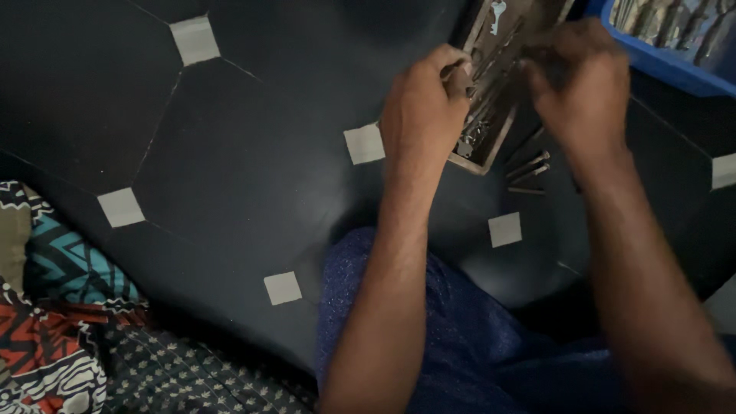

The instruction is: The person sits on the floor and assembles small metal hardware pieces, such as screws and bolts, by hand. They pick up individual components, fit them together, and place the assembled items into a wooden tray.

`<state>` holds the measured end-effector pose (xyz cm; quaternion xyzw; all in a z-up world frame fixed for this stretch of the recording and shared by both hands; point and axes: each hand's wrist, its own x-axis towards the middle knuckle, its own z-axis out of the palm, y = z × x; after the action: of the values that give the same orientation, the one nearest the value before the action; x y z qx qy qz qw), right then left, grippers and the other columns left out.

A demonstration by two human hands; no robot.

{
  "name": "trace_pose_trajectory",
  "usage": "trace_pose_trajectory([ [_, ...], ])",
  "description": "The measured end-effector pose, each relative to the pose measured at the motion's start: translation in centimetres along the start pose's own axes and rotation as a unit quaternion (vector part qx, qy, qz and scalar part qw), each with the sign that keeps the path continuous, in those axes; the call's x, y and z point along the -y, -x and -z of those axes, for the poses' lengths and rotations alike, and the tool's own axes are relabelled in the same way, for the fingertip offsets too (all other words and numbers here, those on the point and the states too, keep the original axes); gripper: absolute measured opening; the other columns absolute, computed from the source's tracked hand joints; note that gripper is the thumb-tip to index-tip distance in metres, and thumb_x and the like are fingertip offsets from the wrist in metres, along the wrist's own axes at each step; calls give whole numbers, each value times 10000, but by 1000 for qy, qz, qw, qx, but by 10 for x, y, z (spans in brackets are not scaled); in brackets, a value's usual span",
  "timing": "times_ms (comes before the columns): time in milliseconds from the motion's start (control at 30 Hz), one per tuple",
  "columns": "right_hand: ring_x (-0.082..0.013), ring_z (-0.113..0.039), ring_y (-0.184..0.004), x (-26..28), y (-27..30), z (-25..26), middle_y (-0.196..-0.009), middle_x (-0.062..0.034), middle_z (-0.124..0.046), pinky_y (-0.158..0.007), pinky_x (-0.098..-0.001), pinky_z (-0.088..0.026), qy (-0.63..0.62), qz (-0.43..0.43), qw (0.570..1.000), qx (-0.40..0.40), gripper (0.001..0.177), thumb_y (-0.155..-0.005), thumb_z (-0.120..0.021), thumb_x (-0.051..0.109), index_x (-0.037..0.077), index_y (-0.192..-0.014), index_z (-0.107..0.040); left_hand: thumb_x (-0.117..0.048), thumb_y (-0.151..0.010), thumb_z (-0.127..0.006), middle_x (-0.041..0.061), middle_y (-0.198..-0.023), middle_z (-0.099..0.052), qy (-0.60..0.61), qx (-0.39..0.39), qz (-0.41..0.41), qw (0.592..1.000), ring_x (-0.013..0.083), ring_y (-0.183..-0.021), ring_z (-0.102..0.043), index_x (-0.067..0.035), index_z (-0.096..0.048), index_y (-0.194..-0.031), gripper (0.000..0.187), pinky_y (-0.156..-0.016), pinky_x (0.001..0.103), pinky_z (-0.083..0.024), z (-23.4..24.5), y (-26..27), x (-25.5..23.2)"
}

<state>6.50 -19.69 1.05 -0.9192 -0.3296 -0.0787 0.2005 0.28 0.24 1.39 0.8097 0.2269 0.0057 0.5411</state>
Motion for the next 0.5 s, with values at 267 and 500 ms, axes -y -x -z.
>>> trace_pose_trajectory([
  [267,-316,-658,-1097,0,-17,-42,-1180,-131,-672,-902,-427,-565,58,42,997,39,259,-903,-822,32,90,-1154,-791,-221,-966,-634,64,-1018,-799,11,-24,-15,1000,259,-931,-783,-155,-744,-1095,182,-790,386,-599,-6,-2,6],
  [500,-332,-604,-1147,4,-15,-46,-1238,-155,-625,-891,-437,-561,114,58,989,76,297,-848,-823,48,132,-1132,-807,-244,-964,-637,55,-1006,-801,0,-6,-2,1000,252,-921,-782,-162,-748,-1086,185,-782,381,-595,-5,-4,3],
])
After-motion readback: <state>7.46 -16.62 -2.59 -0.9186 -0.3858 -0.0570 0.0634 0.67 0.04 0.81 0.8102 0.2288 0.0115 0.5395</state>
